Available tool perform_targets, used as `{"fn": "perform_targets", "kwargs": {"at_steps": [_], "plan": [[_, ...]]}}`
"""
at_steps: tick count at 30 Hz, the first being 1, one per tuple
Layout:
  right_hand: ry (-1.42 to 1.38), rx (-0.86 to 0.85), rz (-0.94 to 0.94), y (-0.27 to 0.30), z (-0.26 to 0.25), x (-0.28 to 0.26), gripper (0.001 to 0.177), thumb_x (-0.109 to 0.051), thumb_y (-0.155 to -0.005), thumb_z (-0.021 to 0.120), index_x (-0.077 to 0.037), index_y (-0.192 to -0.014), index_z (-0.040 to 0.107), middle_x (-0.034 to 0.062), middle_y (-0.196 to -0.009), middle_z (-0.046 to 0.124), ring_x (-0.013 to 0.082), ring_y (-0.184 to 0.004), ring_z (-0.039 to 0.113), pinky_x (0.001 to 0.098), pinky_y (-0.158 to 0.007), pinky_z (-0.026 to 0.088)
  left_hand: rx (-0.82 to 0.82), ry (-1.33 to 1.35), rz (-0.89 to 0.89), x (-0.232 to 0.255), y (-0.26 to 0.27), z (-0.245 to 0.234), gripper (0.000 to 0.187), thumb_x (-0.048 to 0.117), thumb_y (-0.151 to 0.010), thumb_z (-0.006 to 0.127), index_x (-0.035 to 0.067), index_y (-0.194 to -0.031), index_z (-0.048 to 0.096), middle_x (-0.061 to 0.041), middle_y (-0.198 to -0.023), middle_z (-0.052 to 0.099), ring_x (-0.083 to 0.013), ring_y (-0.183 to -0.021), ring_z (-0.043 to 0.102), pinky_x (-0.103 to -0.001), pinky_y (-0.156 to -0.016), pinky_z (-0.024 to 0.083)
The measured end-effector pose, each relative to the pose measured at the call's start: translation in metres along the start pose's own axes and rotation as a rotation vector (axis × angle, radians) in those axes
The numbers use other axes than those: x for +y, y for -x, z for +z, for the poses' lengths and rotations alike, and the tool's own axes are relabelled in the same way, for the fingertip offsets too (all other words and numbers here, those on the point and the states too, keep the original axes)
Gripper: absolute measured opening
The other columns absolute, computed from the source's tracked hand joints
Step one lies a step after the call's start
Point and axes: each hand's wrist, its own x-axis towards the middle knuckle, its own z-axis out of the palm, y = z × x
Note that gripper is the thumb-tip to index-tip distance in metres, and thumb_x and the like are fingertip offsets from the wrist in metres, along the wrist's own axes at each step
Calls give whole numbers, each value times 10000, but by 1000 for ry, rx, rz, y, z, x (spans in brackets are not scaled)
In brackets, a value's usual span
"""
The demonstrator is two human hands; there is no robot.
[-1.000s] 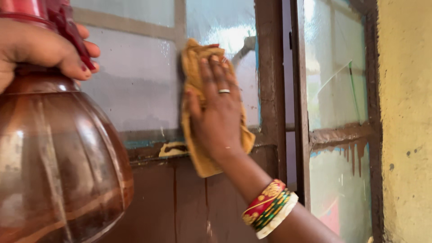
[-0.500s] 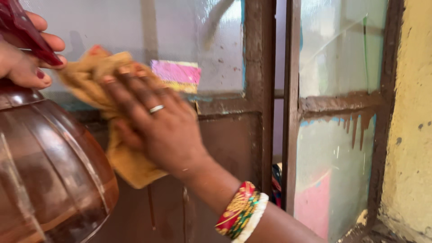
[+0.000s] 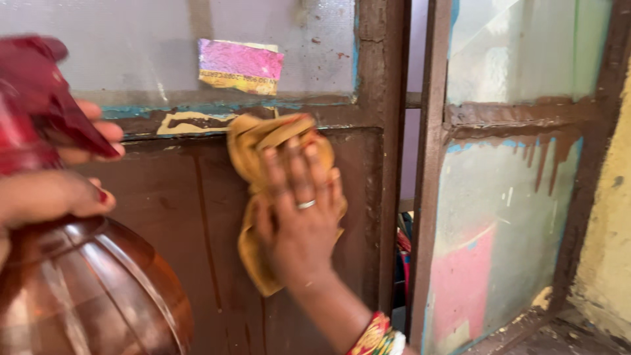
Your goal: The person wipes a glass window pane with a cloth and sprays liquid from a bottle onto a door surface to wipe it.
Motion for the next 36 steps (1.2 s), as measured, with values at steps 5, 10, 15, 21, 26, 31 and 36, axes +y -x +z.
{"fn": "perform_targets", "kwargs": {"at_steps": [5,10,15,21,26,31,36], "plan": [[-117,-46,-26,15,13,-75,579,-327,-999,641,-189,-1545,503,76,-1620,449,276,-1544,381,571,-1247,251,24,51,10,1,24,1,922,-248,-629,660,58,-1474,454,-130,-1322,670,-259,-1184,657,-409,-848,574],[-128,-101,-209,21,17,-78,576,-370,-1062,656,-256,-1601,489,1,-1683,437,208,-1588,391,516,-1309,268,39,109,14,-4,50,6,870,-191,-646,675,57,-1457,482,-110,-1309,679,-232,-1155,656,-387,-852,561],[-61,-139,-184,28,2,-10,638,-270,-968,711,-209,-1563,490,56,-1639,444,268,-1552,392,534,-1282,270,40,156,20,-17,78,13,819,-134,-663,691,56,-1439,510,-90,-1296,688,-205,-1127,655,-365,-857,549],[70,-56,-73,36,-23,41,593,-260,-1002,703,-151,-1550,506,86,-1620,471,295,-1543,405,539,-1297,232,63,170,22,-26,108,3,763,-65,-684,710,55,-1419,543,-65,-1281,699,-172,-1092,654,-339,-862,535],[79,-20,70,36,-6,10,582,-235,-1007,690,-140,-1555,519,100,-1623,476,304,-1536,409,538,-1283,244,81,100,-7,-28,127,-16,720,-7,-701,725,55,-1401,571,-45,-1269,708,-145,-1064,653,-317,-866,522],[-92,-68,-43,43,21,-63,646,-298,-963,717,-134,-1547,494,97,-1617,435,315,-1530,365,598,-1248,251,95,53,-139,-16,153,-28,656,4,-701,769,65,-1343,647,-58,-1213,743,-164,-971,666,-356,-754,548],[-325,-277,-250,81,17,-121,647,-317,-999,718,-180,-1574,454,53,-1675,416,263,-1600,354,539,-1280,281,137,-81,-193,1,165,-28,529,23,-727,764,47,-1251,698,-46,-1236,723,-177,-974,672,-337,-793,521]]}}
